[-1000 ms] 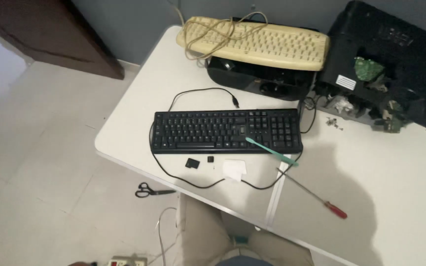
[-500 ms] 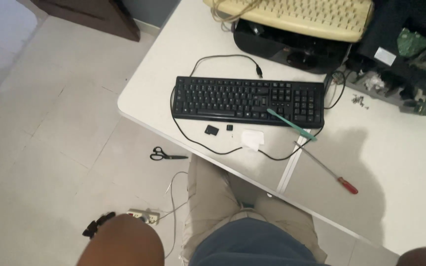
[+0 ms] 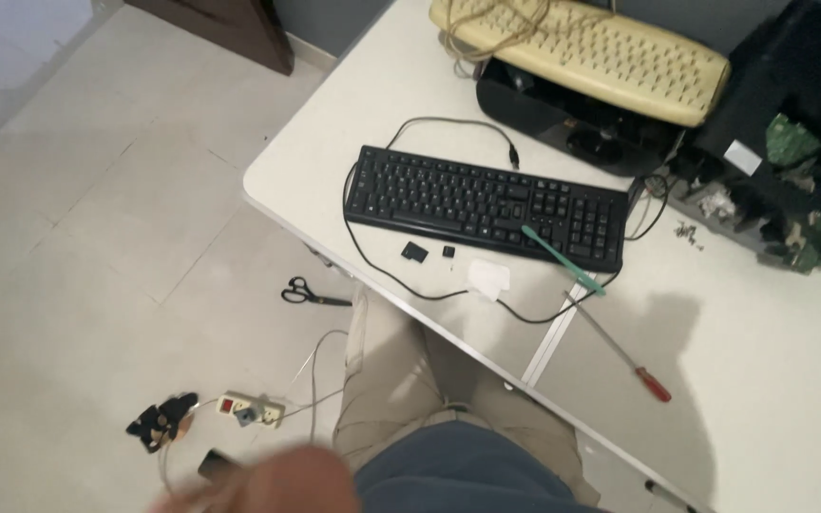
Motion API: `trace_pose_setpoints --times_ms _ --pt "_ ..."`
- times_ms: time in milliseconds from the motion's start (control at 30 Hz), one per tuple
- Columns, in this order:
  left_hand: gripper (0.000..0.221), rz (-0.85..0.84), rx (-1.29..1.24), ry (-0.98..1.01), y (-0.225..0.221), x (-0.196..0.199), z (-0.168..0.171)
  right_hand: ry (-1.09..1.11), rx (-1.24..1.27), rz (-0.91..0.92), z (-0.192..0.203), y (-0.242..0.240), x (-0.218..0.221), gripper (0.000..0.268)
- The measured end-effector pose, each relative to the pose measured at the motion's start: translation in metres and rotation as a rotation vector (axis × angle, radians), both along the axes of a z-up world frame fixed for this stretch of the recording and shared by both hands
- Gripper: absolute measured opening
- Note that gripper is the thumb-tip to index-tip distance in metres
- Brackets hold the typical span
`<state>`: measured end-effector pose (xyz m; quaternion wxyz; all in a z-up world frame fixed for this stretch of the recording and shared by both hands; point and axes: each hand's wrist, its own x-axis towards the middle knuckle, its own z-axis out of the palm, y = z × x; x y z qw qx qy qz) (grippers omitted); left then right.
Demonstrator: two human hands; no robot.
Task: Repairing a computer keyboard using a small prying tool and inspecting components
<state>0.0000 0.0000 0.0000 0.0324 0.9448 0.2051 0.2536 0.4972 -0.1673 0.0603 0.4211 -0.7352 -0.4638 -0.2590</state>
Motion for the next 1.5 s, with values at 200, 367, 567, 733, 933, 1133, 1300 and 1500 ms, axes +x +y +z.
trace_pose_setpoints --times_ms 200,367,567,733,933,1133,1300,1500 --pt "0.027 -0.18 -0.292 -0.489 0.086 0.212 -0.02 0.028 0.044 0.044 -0.075 -0.009 -0.005 0.018" --pt "0.028 -0.018 -0.514 -0.299 0.115 0.241 -0.12 0.553 -0.554 -0.279 -0.188 -0.02 -0.016 0.037" --pt "0.033 -0.116 -0.383 -0.148 0.134 0.272 -0.197 0.395 -0.648 -0.375 -0.231 -0.049 -0.023 0.036" --pt "0.043 -0.196 -0.297 -0.068 0.125 0.305 -0.187 0.479 -0.711 -0.371 -0.246 -0.058 -0.014 0.03" --pt "0.059 -0.225 -0.105 0.072 0.115 0.328 -0.201 0.297 -0.593 -0.265 -0.236 0.026 0.022 0.029" --pt "0.074 -0.173 -0.291 0.131 0.097 0.346 -0.197 0.225 -0.64 -0.286 -0.258 0.084 0.058 0.027" --pt "0.07 -0.13 -0.306 0.185 0.098 0.348 -0.196 0.29 -0.578 -0.219 -0.245 0.081 0.057 0.021" --pt "0.071 -0.119 -0.356 0.281 0.097 0.346 -0.188 0.593 -0.568 -0.202 -0.213 0.102 0.056 0.025"
